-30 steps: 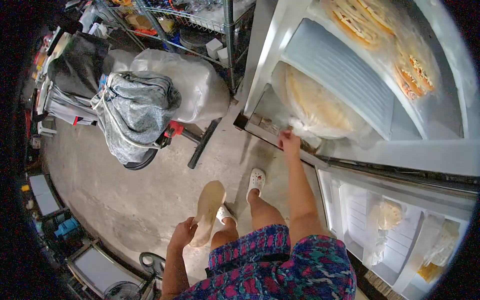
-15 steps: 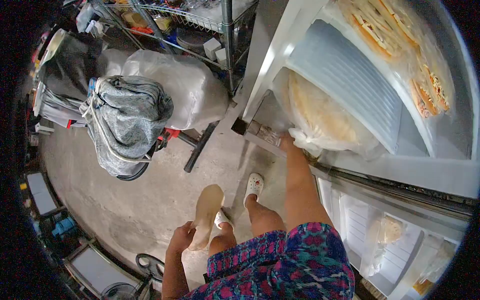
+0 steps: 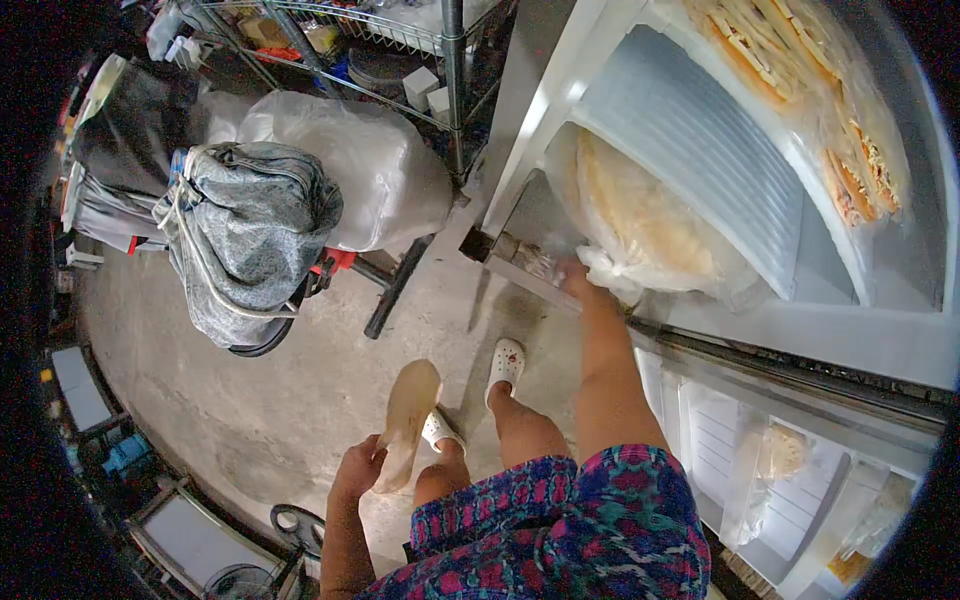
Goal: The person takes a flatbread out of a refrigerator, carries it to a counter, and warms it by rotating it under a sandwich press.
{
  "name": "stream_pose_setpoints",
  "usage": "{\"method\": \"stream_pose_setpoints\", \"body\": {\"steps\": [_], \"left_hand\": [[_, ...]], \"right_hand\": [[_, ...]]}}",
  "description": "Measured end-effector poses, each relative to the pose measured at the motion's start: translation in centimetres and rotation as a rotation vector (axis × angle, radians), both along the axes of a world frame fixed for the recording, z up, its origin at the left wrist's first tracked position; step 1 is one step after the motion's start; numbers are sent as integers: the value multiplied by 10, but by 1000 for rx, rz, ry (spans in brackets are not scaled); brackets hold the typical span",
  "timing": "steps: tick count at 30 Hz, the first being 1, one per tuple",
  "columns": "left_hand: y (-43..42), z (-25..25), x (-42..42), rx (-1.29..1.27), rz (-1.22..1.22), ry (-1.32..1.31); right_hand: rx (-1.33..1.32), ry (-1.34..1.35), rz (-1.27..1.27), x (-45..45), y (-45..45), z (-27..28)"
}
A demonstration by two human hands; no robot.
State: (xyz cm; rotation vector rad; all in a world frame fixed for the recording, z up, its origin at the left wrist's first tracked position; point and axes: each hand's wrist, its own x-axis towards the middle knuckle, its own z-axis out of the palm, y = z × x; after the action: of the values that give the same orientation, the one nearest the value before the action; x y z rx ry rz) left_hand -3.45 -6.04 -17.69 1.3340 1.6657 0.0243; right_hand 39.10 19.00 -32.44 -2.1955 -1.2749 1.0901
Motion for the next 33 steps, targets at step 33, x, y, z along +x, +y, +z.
{"method": "stream_pose_setpoints", "body": {"steps": [33], "left_hand": [[4, 0, -7, 23, -63, 8]], "right_hand": [[-39, -664, 630, 28, 13, -65]]}}
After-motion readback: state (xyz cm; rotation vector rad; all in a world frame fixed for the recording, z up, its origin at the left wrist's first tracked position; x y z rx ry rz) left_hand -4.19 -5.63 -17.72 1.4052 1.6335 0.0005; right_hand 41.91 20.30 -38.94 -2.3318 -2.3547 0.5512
